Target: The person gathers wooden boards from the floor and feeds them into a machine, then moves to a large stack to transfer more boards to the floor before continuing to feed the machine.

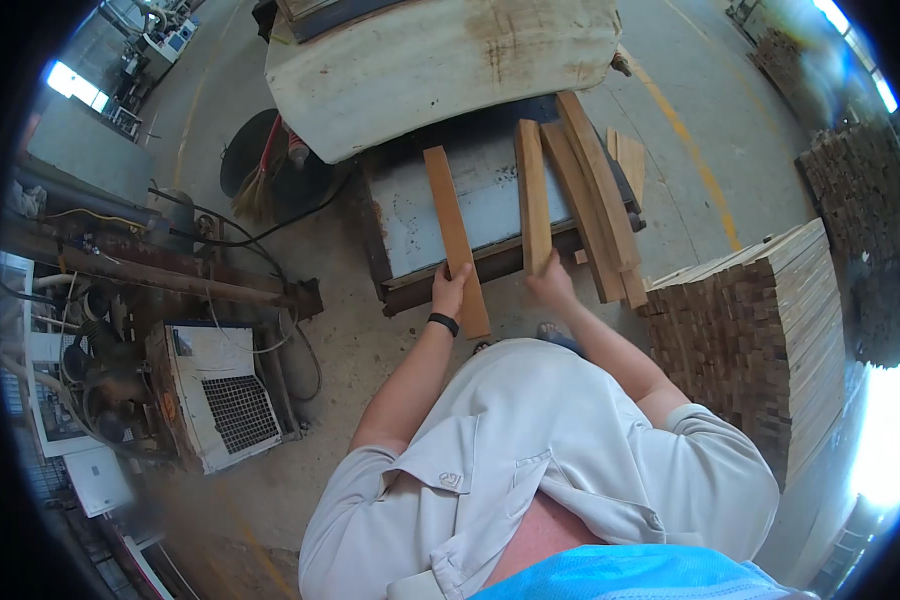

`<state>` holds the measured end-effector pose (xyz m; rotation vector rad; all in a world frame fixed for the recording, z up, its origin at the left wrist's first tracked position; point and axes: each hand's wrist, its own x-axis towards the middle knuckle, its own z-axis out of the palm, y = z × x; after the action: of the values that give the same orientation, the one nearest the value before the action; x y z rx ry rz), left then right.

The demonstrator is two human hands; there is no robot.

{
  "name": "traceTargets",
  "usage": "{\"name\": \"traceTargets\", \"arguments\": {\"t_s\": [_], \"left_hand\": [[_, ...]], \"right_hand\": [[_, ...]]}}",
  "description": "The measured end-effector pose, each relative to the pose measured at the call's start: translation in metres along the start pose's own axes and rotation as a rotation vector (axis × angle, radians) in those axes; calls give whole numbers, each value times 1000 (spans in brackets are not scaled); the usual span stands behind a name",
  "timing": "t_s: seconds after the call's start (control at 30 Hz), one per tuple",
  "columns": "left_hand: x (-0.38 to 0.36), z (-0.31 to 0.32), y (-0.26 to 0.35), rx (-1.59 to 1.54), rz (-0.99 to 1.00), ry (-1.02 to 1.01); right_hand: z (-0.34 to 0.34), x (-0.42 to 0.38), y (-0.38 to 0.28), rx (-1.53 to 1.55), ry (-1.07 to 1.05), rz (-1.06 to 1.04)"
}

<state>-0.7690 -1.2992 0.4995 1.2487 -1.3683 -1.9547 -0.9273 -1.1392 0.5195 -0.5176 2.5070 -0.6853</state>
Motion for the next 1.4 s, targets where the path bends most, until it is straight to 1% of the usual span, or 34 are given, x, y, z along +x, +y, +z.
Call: {"name": "traceTargets", "arguments": {"t_s": [0.07,0.1,0.13,0.2,0.23,0.3,0.33,0.37,0.4,0.43,0.5,0.57,0.63,0.7,0.73,0.77,0.8,0.83,0.87,0.9,0.93,0.97,1.0,1.03,1.07,1.1,1.13,1.17,1.2,1.23,1.27,1.33,1.37,1.4], "left_hand": [[5,-13,-13,-14,-9,5],[8,-17,-17,-26,-9,10],[11,-19,-22,-40,-8,16],[14,-18,-27,-61,-11,13],[15,-18,-27,-76,-8,14],[15,-15,-23,-50,-12,17],[16,-13,-19,-20,-15,17],[16,-11,-14,-26,-15,23],[19,-9,-13,42,-14,31],[20,-9,-13,111,-14,39],[24,-6,-12,154,2,47],[29,-6,-12,206,18,48],[30,-6,-18,384,60,93],[30,-9,-23,429,64,83],[28,-12,-25,471,68,75],[26,-14,-28,475,67,75],[13,-12,-14,623,60,99],[4,-13,-10,773,48,120],[1,-16,-11,779,43,115],[1,-22,-14,736,14,68],[2,-30,-24,691,-14,21],[4,-37,-33,695,-16,15],[10,-46,-49,647,28,-22],[8,-49,-50,598,73,-61],[3,-52,-52,601,72,-67],[-9,-50,-41,489,-6,-101],[-17,-51,-38,375,-85,-133],[-20,-54,-41,376,-87,-136],[-23,-58,-45,371,-77,-181],[-24,-62,-49,366,-65,-224],[-25,-66,-53,365,-65,-222],[-35,-66,-42,350,-152,-254],[-38,-65,-40,347,-151,-252],[-39,-67,-42,363,-78,-280]], "right_hand": [[-10,7,13,639,-281,-28],[-10,5,19,811,-373,-20],[-7,5,21,806,-368,-16],[-2,8,25,1125,-484,155],[1,9,26,1119,-484,155],[7,9,24,872,-320,129],[8,9,23,867,-323,127],[8,8,23,790,-296,88],[6,8,21,713,-271,49],[2,9,20,707,-278,47],[-4,15,18,704,-328,108],[3,31,28,677,-329,149],[2,39,37,653,-324,196],[1,40,44,715,-273,99],[1,39,45,717,-275,102],[1,38,45,537,-165,2],[-1,36,43,355,-57,-96],[-8,26,34,358,-60,-88],[-14,16,24,148,51,-163],[-19,8,14,-63,163,-237],[-18,5,12,-61,162,-228],[-18,4,9,-100,195,-289],[-18,4,6,-140,230,-352],[-19,2,2,-138,232,-345],[-21,0,-2,-217,202,-377],[-23,-2,-4,-298,170,-410],[-20,-2,-2,-298,170,-405],[-16,-2,1,-346,187,-482],[-12,-3,2,-393,203,-560],[-9,-4,3,-393,201,-560],[-6,-5,3,-402,221,-558],[-6,-8,-2,-412,240,-558],[-8,-10,-3,-361,227,-529],[-9,-11,-4,-311,214,-498]]}}
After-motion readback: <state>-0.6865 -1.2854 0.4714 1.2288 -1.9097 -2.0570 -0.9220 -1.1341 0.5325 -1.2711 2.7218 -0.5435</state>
